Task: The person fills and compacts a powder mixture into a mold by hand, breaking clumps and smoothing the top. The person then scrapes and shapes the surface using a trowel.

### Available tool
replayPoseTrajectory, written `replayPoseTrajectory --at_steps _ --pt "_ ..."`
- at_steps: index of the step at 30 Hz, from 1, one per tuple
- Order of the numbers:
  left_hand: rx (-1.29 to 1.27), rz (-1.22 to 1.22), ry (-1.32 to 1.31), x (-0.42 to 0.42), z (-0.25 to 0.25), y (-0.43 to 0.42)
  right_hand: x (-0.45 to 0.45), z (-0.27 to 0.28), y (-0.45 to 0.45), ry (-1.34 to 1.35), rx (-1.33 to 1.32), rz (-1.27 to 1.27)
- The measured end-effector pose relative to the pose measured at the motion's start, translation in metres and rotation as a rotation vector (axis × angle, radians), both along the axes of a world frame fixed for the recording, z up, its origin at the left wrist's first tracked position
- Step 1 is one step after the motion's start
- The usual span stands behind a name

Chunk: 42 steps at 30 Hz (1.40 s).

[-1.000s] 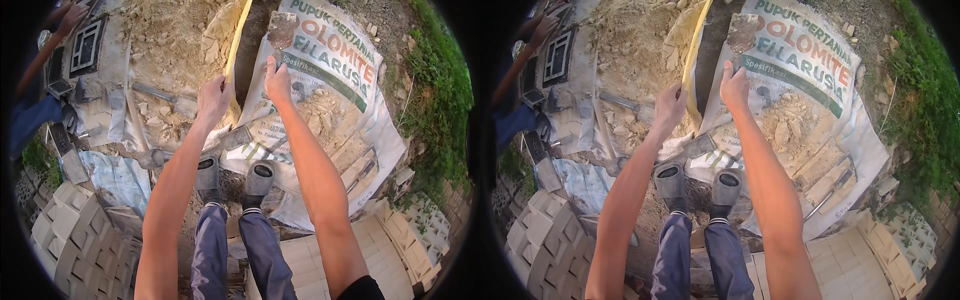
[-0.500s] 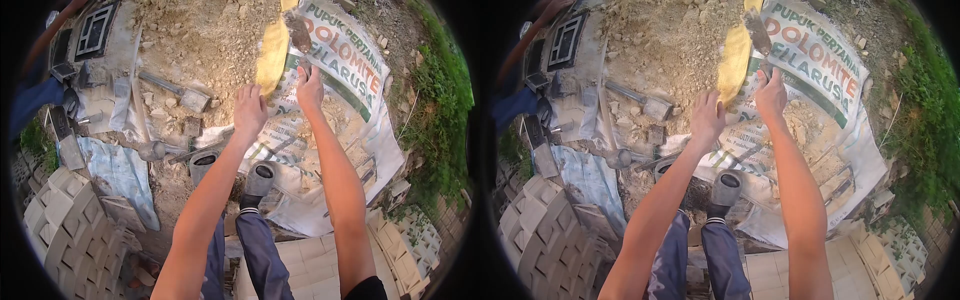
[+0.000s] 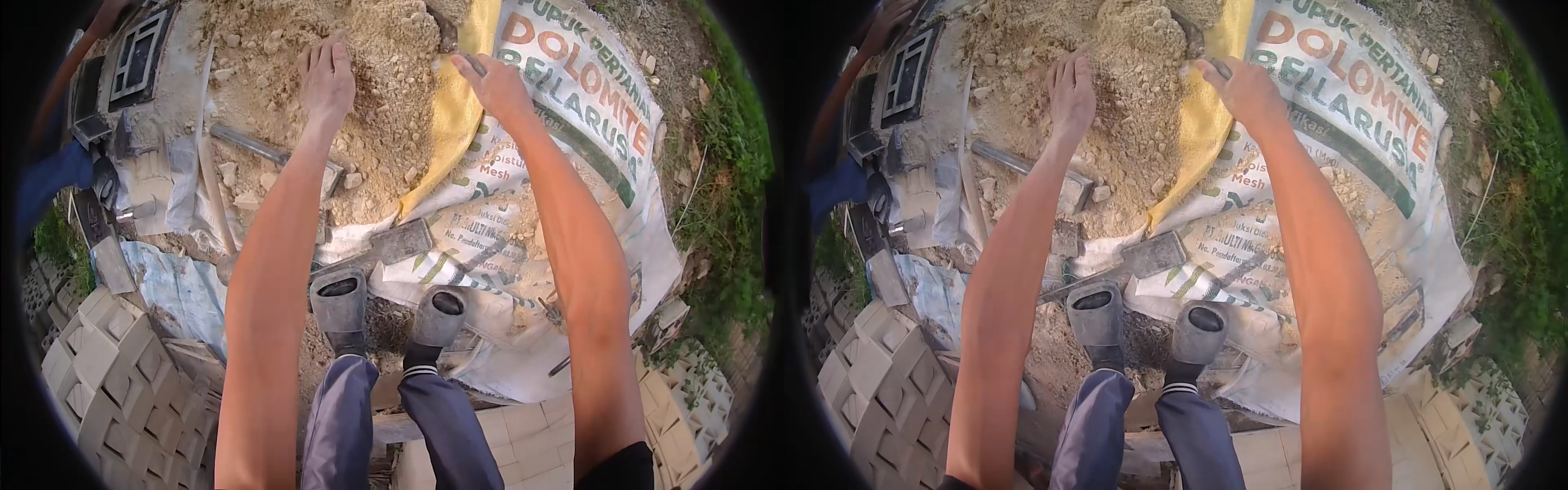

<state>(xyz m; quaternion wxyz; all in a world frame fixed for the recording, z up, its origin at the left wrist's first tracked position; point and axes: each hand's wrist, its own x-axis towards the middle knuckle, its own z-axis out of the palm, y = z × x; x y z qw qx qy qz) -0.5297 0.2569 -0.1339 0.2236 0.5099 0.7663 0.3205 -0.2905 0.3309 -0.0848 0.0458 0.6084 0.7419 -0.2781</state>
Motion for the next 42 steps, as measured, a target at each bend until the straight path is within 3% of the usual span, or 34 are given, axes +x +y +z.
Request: replayPoseTrajectory --at_steps 4,8,10,17,20,24,26,28,29,31,35,36,38,40,41,42 --pt "-0.006 0.053 -0.178 0.039 0.002 -0.030 0.001 0.007 -0.063 0.084 -0.154 -0.037" --pt "0.155 0.338 -0.235 0.074 -0.005 -0.073 -0.012 0.005 -0.134 0.116 -0.151 -0.108" --pt "0.196 0.428 -0.252 0.077 -0.002 -0.072 -0.024 0.014 -0.143 0.135 -0.104 -0.136" --pt "0.289 0.731 -0.710 0.085 0.012 -0.071 -0.027 0.040 -0.169 0.226 -0.144 -0.266" --pt "0.351 0.814 -0.678 0.101 0.040 -0.072 -0.023 0.066 -0.186 0.313 -0.097 -0.335" --pt "0.332 0.764 -0.831 0.156 0.093 -0.081 0.011 0.094 -0.227 0.392 -0.146 -0.598" --pt "0.320 0.641 -0.870 0.197 0.109 -0.092 0.033 0.108 -0.246 0.418 -0.131 -0.807" --pt "0.145 0.351 -0.892 0.241 0.117 -0.100 0.062 0.107 -0.263 0.340 -0.028 -0.826" --pt "0.140 0.337 -0.902 0.262 0.117 -0.100 0.077 0.110 -0.267 0.511 -0.165 -1.035" --pt "0.009 0.033 -0.893 0.297 0.114 -0.102 0.108 0.116 -0.271 0.825 -0.477 -1.406" --pt "-0.040 0.000 -1.009 0.310 0.096 -0.115 0.148 0.107 -0.279 1.084 -0.761 -1.552" --pt "-0.040 0.008 -0.983 0.296 0.100 -0.120 0.143 0.112 -0.281 1.097 -0.788 -1.544" --pt "-0.045 -0.106 -0.567 0.261 0.117 -0.135 0.134 0.126 -0.281 1.055 -0.672 -1.460" --pt "0.044 -0.049 -0.455 0.214 0.099 -0.149 0.116 0.124 -0.278 1.021 -0.620 -1.391" --pt "-0.125 -0.007 -0.362 0.188 0.110 -0.154 0.104 0.110 -0.276 0.846 -0.391 -1.204" --pt "-0.124 0.004 -0.355 0.165 0.099 -0.156 0.092 0.098 -0.269 0.671 -0.168 -1.005"
